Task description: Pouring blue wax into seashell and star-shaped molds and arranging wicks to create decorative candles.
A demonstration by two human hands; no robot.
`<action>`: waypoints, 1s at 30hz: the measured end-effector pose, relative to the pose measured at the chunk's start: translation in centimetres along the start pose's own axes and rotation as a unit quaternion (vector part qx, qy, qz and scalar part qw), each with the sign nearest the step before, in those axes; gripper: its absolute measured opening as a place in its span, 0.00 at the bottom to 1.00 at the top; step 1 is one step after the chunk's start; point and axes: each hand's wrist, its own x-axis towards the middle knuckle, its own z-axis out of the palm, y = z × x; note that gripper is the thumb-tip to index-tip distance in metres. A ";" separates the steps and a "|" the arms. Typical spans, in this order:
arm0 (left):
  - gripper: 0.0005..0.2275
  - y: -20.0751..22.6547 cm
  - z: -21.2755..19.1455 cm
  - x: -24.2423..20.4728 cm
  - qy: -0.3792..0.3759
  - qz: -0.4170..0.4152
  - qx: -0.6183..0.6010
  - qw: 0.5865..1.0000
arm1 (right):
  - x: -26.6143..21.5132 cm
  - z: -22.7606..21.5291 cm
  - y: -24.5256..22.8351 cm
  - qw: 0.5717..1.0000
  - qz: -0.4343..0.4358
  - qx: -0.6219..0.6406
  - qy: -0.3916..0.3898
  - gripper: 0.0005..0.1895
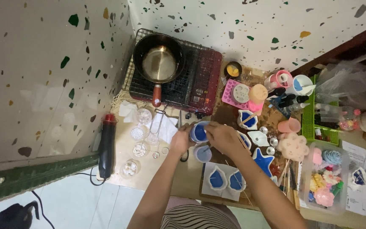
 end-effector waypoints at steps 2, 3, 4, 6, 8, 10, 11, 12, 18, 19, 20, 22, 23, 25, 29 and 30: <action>0.39 -0.2 0.2 -0.1 0.000 -0.004 0.004 1.000 | 0.2 0.3 0.6 1.000 -0.001 0.013 -0.006 0.12; 0.39 -0.3 0.4 -0.2 -0.002 -0.008 0.008 1.000 | 0.2 0.5 0.9 1.000 -0.001 0.027 -0.011 0.12; 0.39 -0.7 0.7 -0.3 -0.004 -0.008 0.009 1.000 | 0.1 1.0 1.2 1.000 0.000 0.028 -0.011 0.12; 0.37 -1.3 1.4 0.0 0.023 0.030 0.012 0.999 | 0.1 1.8 1.9 0.999 0.015 0.036 0.031 0.12; 0.37 -1.2 1.6 0.1 0.019 0.021 0.015 0.999 | 0.4 4.2 4.8 0.997 0.041 0.041 0.057 0.12; 0.36 -1.8 2.2 -0.4 0.012 0.009 0.019 1.000 | -0.1 5.3 6.1 0.993 0.069 0.049 0.079 0.13; 0.35 -2.3 2.7 -0.4 0.044 0.024 0.027 0.998 | -0.3 5.0 6.1 0.984 0.117 0.118 0.071 0.14; 0.35 -2.7 3.2 -0.4 0.076 0.039 0.035 0.996 | -0.6 4.6 6.1 0.967 0.165 0.186 0.062 0.16; 0.25 -0.2 2.4 -7.1 0.091 -0.096 -0.032 0.991 | -4.6 9.7 8.5 0.967 0.203 0.123 0.087 0.16; 0.25 0.0 2.7 -8.0 0.089 -0.094 -0.030 0.991 | -4.9 9.7 7.8 0.967 0.206 0.125 0.089 0.16; 0.22 0.1 3.0 -9.0 0.092 -0.073 -0.042 0.992 | -5.1 9.7 7.0 0.965 0.196 0.147 0.089 0.15; 0.19 0.6 3.7 -10.2 0.093 -0.050 -0.054 0.993 | -5.7 9.6 6.0 0.963 0.188 0.169 0.090 0.13; 0.22 0.7 4.0 -10.5 0.095 -0.011 -0.063 0.993 | -6.0 9.7 5.6 0.960 0.186 0.196 0.077 0.12; 0.25 1.3 3.9 -10.9 0.096 0.029 -0.071 0.992 | -6.8 9.7 4.7 0.955 0.185 0.224 0.065 0.11; 0.29 2.9 3.0 -10.7 0.078 0.038 -0.061 0.994 | -8.0 8.6 2.7 0.982 0.091 0.143 0.088 0.11; 0.28 3.2 2.7 -10.8 0.053 0.012 -0.077 0.996 | -8.2 8.1 2.1 0.989 0.053 0.096 0.100 0.11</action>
